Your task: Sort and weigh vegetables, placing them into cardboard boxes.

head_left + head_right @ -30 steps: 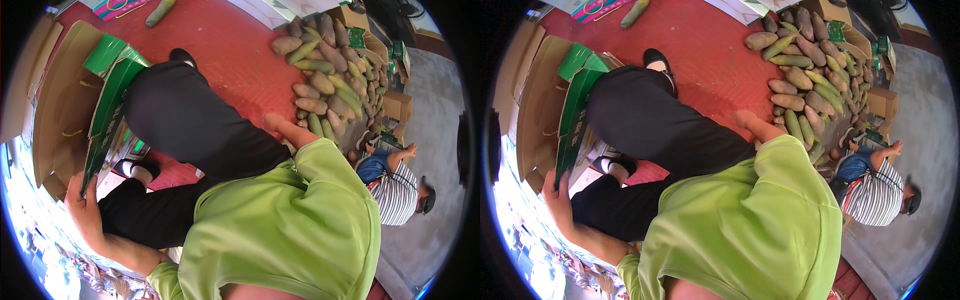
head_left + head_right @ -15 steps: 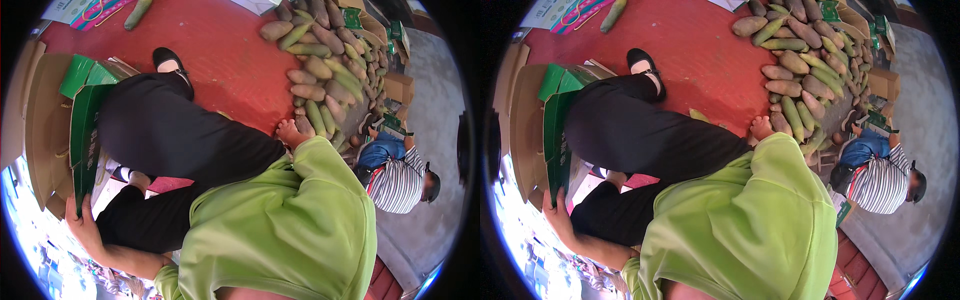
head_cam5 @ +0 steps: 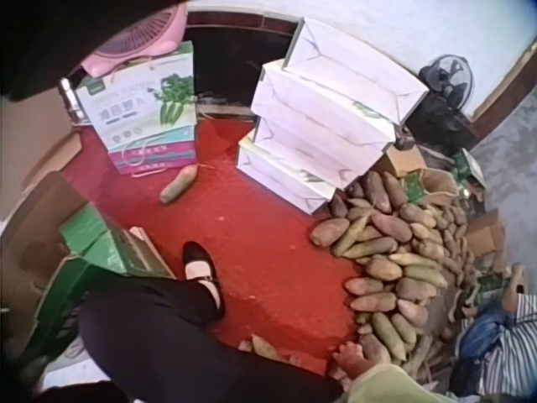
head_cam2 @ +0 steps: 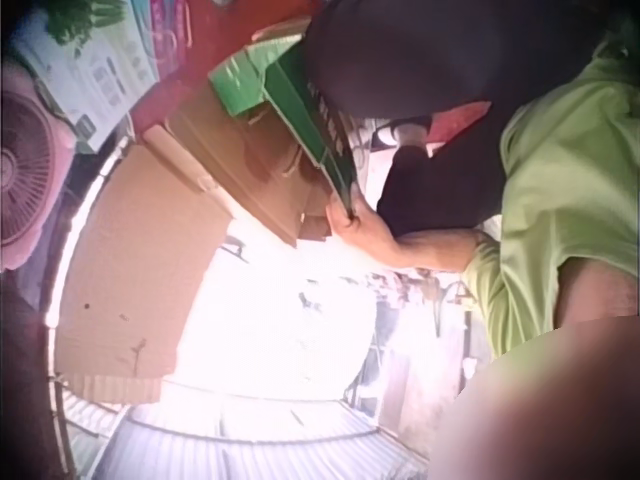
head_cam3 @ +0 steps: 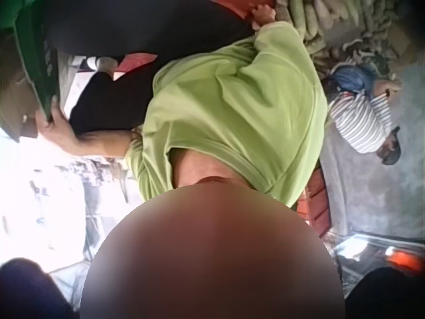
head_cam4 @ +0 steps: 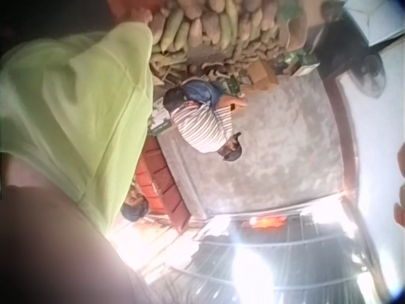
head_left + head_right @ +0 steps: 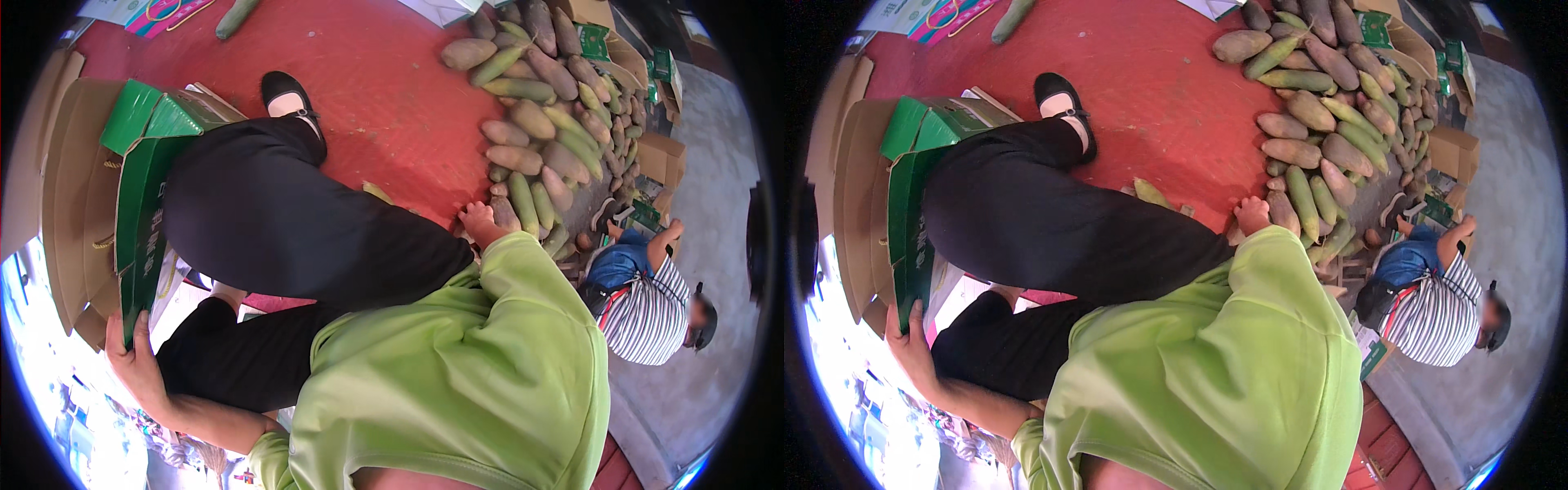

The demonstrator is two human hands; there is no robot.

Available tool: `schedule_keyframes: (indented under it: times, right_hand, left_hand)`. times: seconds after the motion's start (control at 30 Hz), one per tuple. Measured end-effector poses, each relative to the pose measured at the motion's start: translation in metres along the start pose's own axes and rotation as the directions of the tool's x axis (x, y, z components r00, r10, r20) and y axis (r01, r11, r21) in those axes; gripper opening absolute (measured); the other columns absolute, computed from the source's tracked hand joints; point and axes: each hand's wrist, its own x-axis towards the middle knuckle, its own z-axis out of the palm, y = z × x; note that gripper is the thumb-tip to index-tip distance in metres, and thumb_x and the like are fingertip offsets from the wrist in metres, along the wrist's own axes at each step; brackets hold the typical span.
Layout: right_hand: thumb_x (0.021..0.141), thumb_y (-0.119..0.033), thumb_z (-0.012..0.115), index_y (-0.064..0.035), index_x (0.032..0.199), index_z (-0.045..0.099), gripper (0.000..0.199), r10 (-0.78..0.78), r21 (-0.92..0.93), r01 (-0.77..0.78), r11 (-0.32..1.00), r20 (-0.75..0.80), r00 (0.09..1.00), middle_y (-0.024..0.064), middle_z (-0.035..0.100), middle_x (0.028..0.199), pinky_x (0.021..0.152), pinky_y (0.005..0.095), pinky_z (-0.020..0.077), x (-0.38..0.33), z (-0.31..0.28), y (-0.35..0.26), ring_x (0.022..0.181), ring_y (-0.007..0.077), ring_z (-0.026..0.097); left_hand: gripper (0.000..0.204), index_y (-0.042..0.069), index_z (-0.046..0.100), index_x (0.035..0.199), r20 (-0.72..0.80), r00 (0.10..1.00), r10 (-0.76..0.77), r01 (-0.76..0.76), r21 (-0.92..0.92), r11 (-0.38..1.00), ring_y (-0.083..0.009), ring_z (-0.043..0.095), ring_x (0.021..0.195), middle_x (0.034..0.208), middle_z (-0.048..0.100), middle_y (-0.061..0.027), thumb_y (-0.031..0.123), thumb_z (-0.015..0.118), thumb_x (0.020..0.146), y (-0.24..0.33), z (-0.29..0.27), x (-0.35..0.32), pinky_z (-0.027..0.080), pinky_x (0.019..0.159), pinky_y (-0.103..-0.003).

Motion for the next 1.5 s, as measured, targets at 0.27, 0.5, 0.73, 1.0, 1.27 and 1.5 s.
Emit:
schedule_keyframes:
  times: [0.27, 0.5, 0.73, 1.0, 1.27, 1.5]
  right_hand:
    - [0.090, -0.026, 0.057, -0.0206, 0.120, 0.063, 0.031, -0.028, -0.179, 0.014, 0.984, -0.078, 0.997, 0.0029, 0.052, 0.128, 0.091, 0.0405, 0.0441, 0.011, 0.015, -0.007, 0.121, 0.0217, 0.047]
    - [0.090, -0.026, 0.053, -0.0162, 0.105, 0.070, 0.025, -0.074, -0.206, 0.053, 0.977, -0.094, 0.993, 0.0051, 0.058, 0.120, 0.087, 0.0415, 0.0450, 0.021, 0.028, 0.001, 0.113, 0.0229, 0.053]
    - [0.089, -0.029, 0.051, -0.0141, 0.103, 0.069, 0.027, -0.258, -0.094, 0.245, 0.965, -0.169, 0.951, 0.0134, 0.063, 0.108, 0.077, 0.0497, 0.0517, 0.023, 0.011, -0.009, 0.101, 0.0321, 0.063]
    - [0.088, -0.022, 0.051, -0.0124, 0.109, 0.064, 0.027, -0.309, 0.113, 0.315, 0.942, -0.064, 0.949, 0.0149, 0.064, 0.115, 0.089, 0.0459, 0.0511, 0.072, -0.050, -0.030, 0.106, 0.0379, 0.061]
    - [0.055, -0.032, 0.082, -0.0053, 0.102, 0.064, 0.057, -0.234, 0.091, 0.363, 0.927, -0.616, 0.752, 0.0187, 0.065, 0.101, 0.084, 0.0435, 0.0509, -0.050, -0.312, -0.023, 0.096, 0.0373, 0.061]
    - [0.059, -0.022, 0.085, 0.0009, 0.115, 0.058, 0.066, -0.059, 0.354, 0.764, 0.540, -0.889, 0.454, 0.0111, 0.065, 0.099, 0.084, 0.0326, 0.0492, -0.189, -0.460, -0.041, 0.093, 0.0196, 0.062]
  left_hand:
    - [0.014, -0.002, 0.063, 0.099, -0.021, 0.997, -0.080, 0.081, 0.080, 0.993, -0.0162, 0.054, 0.077, 0.084, 0.059, -0.0063, 0.005, 0.065, 0.086, 0.009, -0.005, 0.002, 0.043, 0.073, -0.027]
    - [0.013, -0.003, 0.064, 0.095, -0.057, 0.996, -0.069, 0.072, 0.042, 0.997, -0.0164, 0.058, 0.081, 0.087, 0.063, -0.0064, 0.004, 0.067, 0.084, 0.017, -0.002, 0.005, 0.045, 0.076, -0.027]
    - [0.013, -0.004, 0.067, 0.089, -0.061, 0.998, 0.032, -0.024, 0.131, 0.991, -0.0249, 0.062, 0.079, 0.088, 0.067, -0.0117, -0.001, 0.066, 0.077, 0.019, -0.009, 0.002, 0.046, 0.087, -0.035]
    - [0.018, -0.002, 0.069, 0.090, -0.015, 1.000, 0.005, -0.004, 0.089, 0.996, -0.0305, 0.065, 0.079, 0.087, 0.066, -0.0139, 0.000, 0.067, 0.072, 0.028, -0.011, -0.001, 0.050, 0.081, -0.037]
    - [0.023, 0.005, 0.070, 0.096, 0.012, 0.996, 0.084, -0.085, 0.117, 0.989, -0.0321, 0.063, 0.081, 0.085, 0.064, -0.0126, 0.004, 0.067, 0.073, 0.011, -0.014, -0.011, 0.050, 0.072, -0.040]
    - [0.020, 0.007, 0.070, 0.094, -0.009, 0.994, 0.112, -0.110, 0.129, 0.986, -0.0327, 0.062, 0.081, 0.080, 0.062, -0.0116, 0.008, 0.068, 0.074, 0.010, -0.013, -0.013, 0.048, 0.070, -0.042]
